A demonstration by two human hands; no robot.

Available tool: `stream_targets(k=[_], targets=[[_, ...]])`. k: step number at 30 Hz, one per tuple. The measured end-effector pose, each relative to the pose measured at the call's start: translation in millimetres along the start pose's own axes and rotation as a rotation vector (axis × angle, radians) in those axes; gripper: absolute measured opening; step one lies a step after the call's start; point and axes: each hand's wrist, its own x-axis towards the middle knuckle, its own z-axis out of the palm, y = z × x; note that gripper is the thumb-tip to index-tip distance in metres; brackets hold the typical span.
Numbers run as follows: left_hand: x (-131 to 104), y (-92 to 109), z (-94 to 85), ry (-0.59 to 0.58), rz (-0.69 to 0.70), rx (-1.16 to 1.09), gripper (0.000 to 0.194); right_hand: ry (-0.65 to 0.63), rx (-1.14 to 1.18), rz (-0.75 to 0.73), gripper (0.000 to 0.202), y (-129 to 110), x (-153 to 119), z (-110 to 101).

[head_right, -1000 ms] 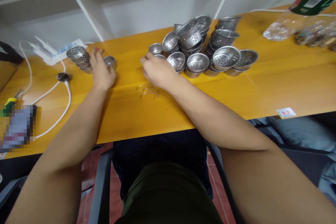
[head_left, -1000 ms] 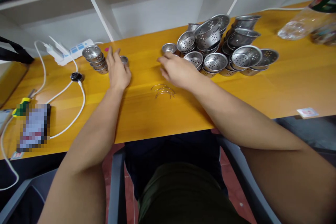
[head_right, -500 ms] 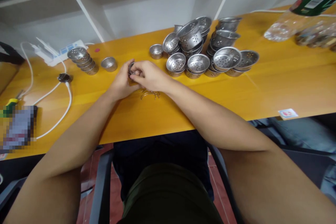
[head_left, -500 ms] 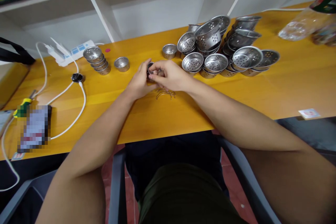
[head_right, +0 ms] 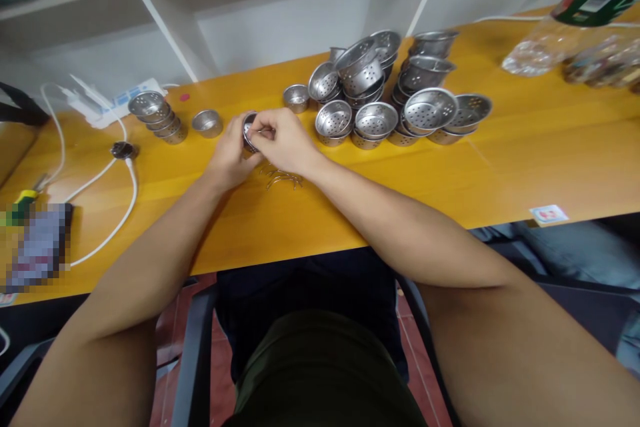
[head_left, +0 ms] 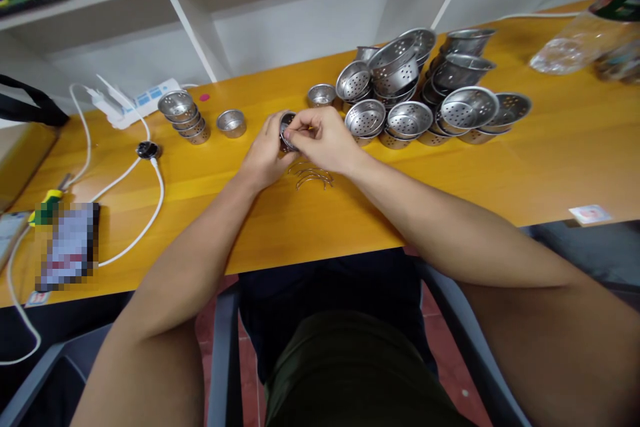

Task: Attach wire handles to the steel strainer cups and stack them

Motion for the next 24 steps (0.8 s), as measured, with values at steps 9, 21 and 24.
stream_targets(k=[9,21,24], targets=[[-3.7,-8.5,-18.4,0.110,-0.095,-0.040,0.094,-0.110,0.282,0.016,0.069,-5.6,0.0,-21.8],[1.9,-97.9,-64.3,0.566,-0.398,0.176,0.088,-0.305,-0.632,-0.075,0.040,5.3,2.4,-45.6],[-0.8,-106.2,-62.0,0.494,-0.344,0.133,0.077,-0.079,-0.752,0.078,0.059,10.9,12.4,-28.3]])
